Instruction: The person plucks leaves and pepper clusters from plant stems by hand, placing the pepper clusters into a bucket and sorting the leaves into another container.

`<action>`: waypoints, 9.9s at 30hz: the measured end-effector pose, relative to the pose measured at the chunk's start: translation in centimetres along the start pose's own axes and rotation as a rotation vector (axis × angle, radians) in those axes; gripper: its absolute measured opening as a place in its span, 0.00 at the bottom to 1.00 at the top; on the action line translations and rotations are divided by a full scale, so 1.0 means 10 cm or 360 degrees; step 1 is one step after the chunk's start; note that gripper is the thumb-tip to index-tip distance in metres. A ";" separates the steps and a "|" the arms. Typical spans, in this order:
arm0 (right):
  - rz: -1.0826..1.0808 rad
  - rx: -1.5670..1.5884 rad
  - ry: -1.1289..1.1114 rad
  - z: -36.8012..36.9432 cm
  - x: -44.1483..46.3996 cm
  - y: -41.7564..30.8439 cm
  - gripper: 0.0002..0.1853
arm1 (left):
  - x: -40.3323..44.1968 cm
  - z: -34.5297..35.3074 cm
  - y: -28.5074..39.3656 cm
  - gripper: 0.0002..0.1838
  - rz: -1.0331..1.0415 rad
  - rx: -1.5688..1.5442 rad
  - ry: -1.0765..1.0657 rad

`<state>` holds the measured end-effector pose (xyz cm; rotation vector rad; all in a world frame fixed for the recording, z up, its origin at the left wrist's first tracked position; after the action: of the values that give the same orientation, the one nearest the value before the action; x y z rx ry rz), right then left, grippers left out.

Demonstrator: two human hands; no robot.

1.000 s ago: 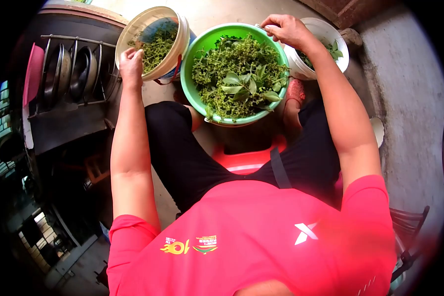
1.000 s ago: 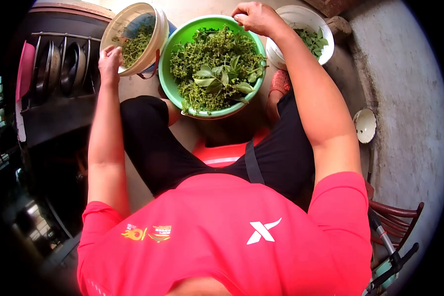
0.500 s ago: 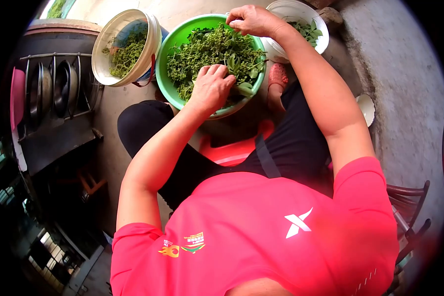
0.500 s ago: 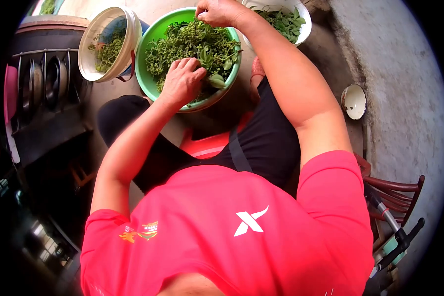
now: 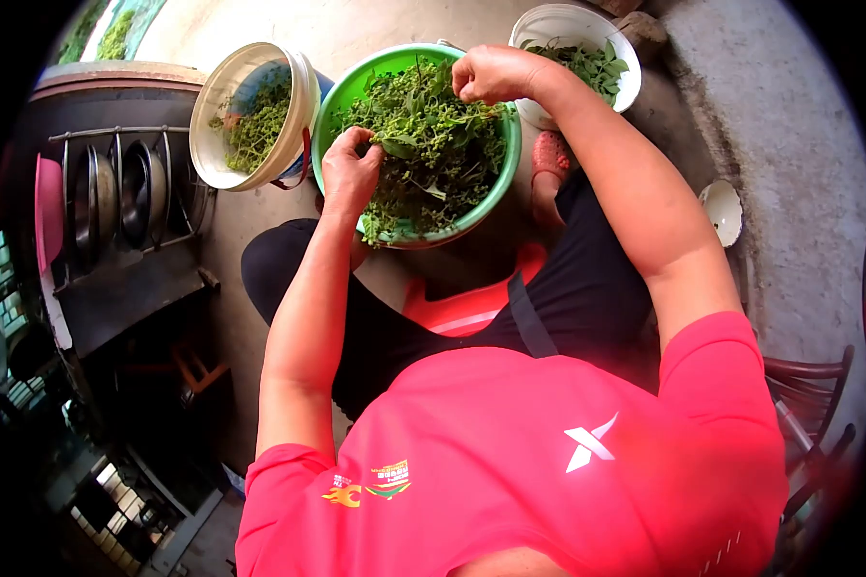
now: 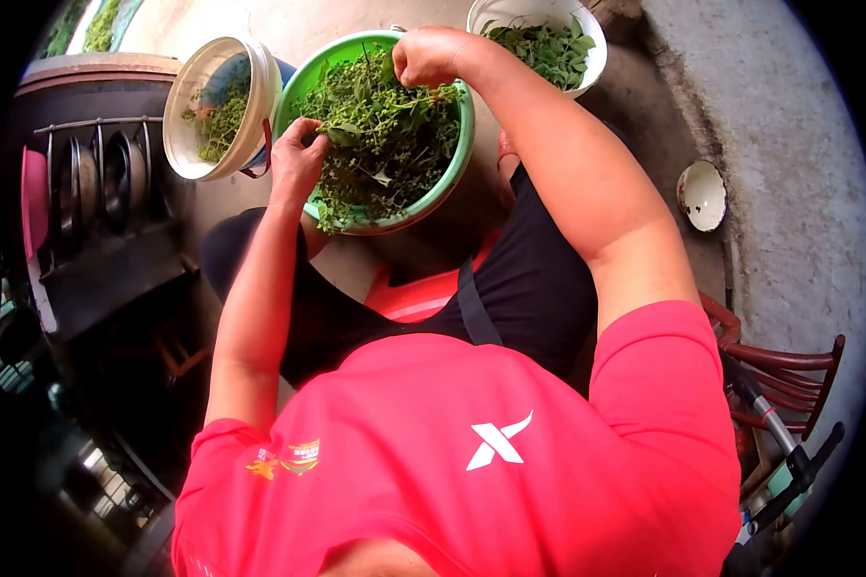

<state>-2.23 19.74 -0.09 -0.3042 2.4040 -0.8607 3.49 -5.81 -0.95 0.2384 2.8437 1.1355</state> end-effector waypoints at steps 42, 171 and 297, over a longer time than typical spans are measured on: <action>-0.0008 0.0517 0.0392 -0.11 0.14 0.09 0.23 | -0.24 0.10 0.44 0.13 0.0739 0.0209 -0.1212; -0.0552 0.0291 0.0814 0.02 -0.39 -1.25 0.06 | 0.17 -0.43 0.08 0.09 -0.0373 -0.1462 -0.0540; 0.1406 0.0565 0.1105 -0.54 -0.15 1.12 0.18 | 0.58 -1.39 -0.63 0.16 -0.0709 -0.2325 0.0473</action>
<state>-4.39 31.71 -3.18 1.2815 2.4680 -1.0007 -4.66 -18.79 4.77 -0.6289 1.3474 2.7075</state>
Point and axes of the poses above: each hand's wrist, its own x-axis towards the middle knuckle, its own z-axis out of the palm, y = z × x, the point moved 2 cm from there along x, towards the middle knuckle, and after that the axes turned 5 degrees about z, right-handed, at the moved point
